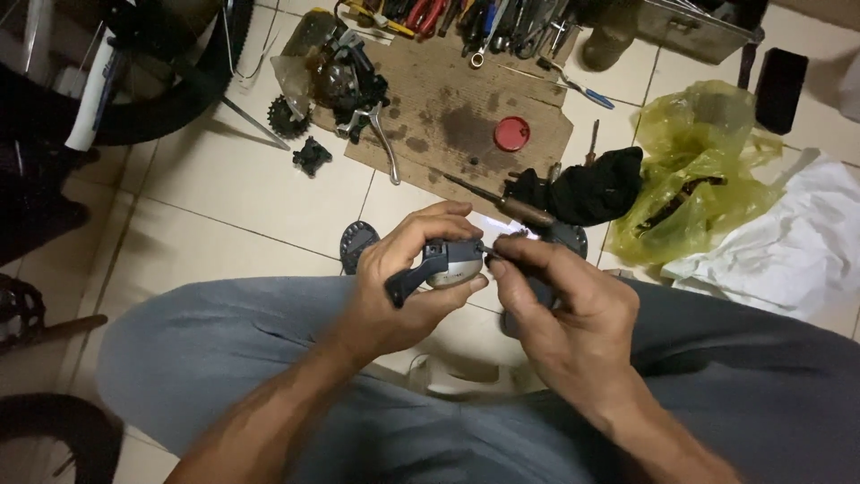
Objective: Disassembling and inspecting the internal components of a bicycle shifter and brake lever assembly
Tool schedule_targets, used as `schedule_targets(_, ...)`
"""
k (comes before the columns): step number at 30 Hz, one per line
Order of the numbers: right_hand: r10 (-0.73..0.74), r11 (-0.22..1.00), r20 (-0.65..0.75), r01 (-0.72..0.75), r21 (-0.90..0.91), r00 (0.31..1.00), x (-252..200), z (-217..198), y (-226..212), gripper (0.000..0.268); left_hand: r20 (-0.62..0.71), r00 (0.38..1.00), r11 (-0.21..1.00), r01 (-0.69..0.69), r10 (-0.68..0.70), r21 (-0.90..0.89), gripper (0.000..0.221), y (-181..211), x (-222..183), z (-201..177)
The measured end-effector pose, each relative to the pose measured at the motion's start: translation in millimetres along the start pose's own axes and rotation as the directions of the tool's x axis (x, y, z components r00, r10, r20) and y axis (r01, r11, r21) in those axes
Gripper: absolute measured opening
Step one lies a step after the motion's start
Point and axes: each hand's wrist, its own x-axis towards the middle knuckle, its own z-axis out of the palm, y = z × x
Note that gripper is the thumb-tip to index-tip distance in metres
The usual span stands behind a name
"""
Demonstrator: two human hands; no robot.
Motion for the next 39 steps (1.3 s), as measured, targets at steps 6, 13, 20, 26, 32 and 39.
schedule_targets(6, -0.356, 0.912, 0.053, 0.359, -0.197, 0.933, 8, -7, -2, 0.013, -0.019, 0.979, 0.967, -0.198, 0.204, 0.158, 0.034, -10, -1, 3)
schedule_targets(13, -0.395, 0.884, 0.126, 0.414, -0.220, 0.910, 13, -14, -6, 0.014, -0.025, 0.969, 0.953, -0.236, 0.245, 0.187, 0.031, -10, -1, 5)
schedule_targets(20, -0.390, 0.887, 0.120, 0.408, -0.217, 0.913, 11, -12, -2, 0.013, -0.047, 0.960, 0.947, -0.264, 0.277, 0.185, 0.031, -13, -1, 6)
schedule_targets(26, -0.450, 0.835, 0.137, 0.470, -0.285, 0.883, 12, -12, -1, 0.011, -0.048, 0.945, 0.928, -0.305, 0.322, 0.214, 0.024, -9, 1, 7)
schedule_targets(32, -0.449, 0.819, 0.207, 0.493, -0.296, 0.870, 13, -13, 1, 0.011, -0.016, 0.914, 0.870, -0.381, 0.406, 0.313, 0.022, -15, 0, 8)
schedule_targets(39, -0.423, 0.846, 0.182, 0.459, -0.270, 0.888, 11, -8, 9, 0.008, -0.031, 0.894, 0.840, -0.408, 0.447, 0.357, 0.019, -7, 1, 10)
